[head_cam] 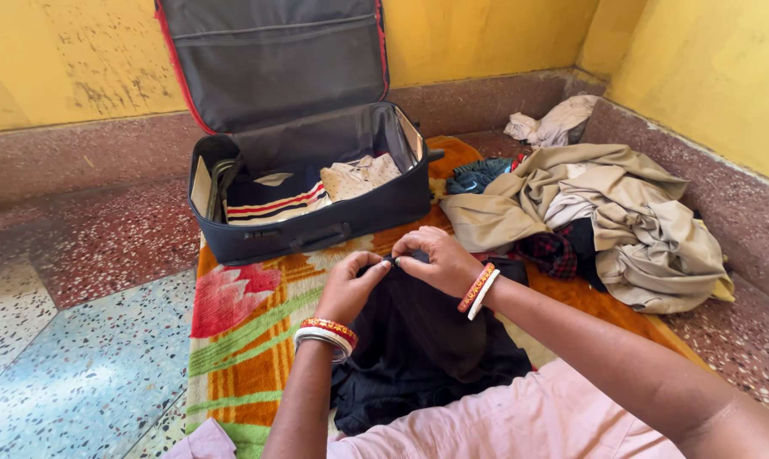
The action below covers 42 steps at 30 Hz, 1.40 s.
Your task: The person folds a dark striped shirt on a patterned mat, then places it into an open suitcase. The person then picks up a beige shirt from a pile of clothes and begins to fold it.
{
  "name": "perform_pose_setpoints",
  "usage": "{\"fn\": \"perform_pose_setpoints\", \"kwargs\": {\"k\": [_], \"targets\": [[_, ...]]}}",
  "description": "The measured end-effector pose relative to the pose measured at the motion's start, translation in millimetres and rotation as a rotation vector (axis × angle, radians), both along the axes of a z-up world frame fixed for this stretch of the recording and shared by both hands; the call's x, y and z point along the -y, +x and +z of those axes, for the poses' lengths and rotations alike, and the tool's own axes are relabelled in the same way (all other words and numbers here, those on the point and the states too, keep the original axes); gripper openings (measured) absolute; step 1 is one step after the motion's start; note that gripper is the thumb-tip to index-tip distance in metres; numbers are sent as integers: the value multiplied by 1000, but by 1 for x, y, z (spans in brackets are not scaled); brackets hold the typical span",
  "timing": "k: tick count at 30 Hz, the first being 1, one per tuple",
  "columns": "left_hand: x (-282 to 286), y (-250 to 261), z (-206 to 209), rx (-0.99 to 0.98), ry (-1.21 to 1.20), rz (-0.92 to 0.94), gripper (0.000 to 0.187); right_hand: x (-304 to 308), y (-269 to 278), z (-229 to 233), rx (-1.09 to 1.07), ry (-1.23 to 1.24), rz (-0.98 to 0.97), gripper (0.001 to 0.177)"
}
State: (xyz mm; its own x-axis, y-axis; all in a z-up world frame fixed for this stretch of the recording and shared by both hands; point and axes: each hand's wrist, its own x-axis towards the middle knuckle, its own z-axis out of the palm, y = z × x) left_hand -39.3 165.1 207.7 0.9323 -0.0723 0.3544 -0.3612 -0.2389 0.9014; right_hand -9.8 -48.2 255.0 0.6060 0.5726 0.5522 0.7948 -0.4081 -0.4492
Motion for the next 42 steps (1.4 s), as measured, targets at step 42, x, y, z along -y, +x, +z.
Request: {"fn": "perform_pose_setpoints", "kwargs": {"k": [42], "targets": [[45, 2, -39, 15, 258, 162, 37, 61, 85, -157, -1024, 269, 198, 23]]}}
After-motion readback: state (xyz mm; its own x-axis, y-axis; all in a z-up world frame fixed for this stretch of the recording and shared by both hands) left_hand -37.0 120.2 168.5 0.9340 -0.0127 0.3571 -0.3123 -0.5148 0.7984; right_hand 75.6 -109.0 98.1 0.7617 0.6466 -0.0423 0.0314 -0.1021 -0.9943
